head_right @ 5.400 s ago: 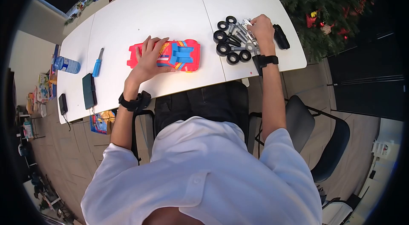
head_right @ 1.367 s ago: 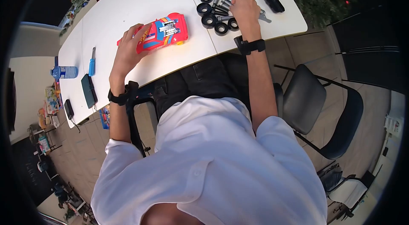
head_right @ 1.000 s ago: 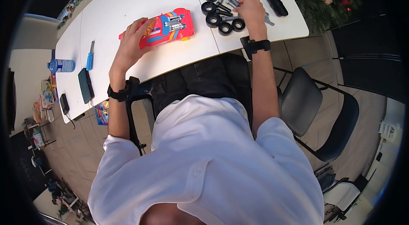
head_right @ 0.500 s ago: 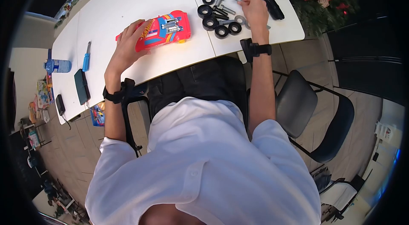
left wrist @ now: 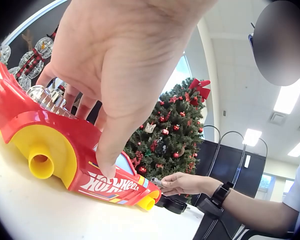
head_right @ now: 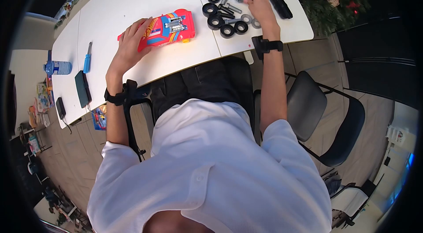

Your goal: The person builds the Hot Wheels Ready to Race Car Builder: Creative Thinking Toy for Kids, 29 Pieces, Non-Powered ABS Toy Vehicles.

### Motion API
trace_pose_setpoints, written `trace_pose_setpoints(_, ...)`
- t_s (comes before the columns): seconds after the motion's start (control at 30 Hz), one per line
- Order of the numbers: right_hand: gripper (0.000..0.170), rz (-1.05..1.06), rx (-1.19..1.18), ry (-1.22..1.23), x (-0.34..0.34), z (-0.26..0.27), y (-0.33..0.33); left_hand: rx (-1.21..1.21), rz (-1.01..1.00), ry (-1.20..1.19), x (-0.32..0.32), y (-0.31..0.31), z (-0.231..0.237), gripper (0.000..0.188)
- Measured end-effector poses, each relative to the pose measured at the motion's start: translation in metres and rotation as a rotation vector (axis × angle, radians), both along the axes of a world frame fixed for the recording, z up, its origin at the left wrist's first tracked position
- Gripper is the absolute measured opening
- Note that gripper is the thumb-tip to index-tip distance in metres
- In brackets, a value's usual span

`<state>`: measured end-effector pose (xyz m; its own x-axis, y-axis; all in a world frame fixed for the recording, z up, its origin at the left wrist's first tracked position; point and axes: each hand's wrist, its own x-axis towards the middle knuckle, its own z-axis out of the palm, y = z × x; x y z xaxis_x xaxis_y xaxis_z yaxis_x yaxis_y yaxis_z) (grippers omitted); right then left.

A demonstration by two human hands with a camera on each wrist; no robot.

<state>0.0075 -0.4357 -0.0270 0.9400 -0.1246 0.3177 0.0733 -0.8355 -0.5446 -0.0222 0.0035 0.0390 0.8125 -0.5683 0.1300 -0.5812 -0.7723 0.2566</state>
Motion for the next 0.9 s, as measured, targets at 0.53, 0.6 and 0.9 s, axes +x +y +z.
trace_pose_setpoints(0.53, 0.023, -0.029, 0.388, 0.017, -0.028, 0.046, 0.052, -0.205, -0.065, -0.031, 0.003, 0.004, 0.016, 0.073)
trace_pose_setpoints(0.6, 0.023, 0.261, 0.48, -0.057, -0.037, 0.057, 0.091, -0.645, -0.002, 0.39, -0.005, -0.009, 0.033, 0.057)
trace_pose_setpoints(0.9, 0.054, 0.361, 0.095, -0.28, -0.046, 0.059, 0.232, -0.784, 0.163, 0.077, 0.01, 0.015, 0.031, 0.028)
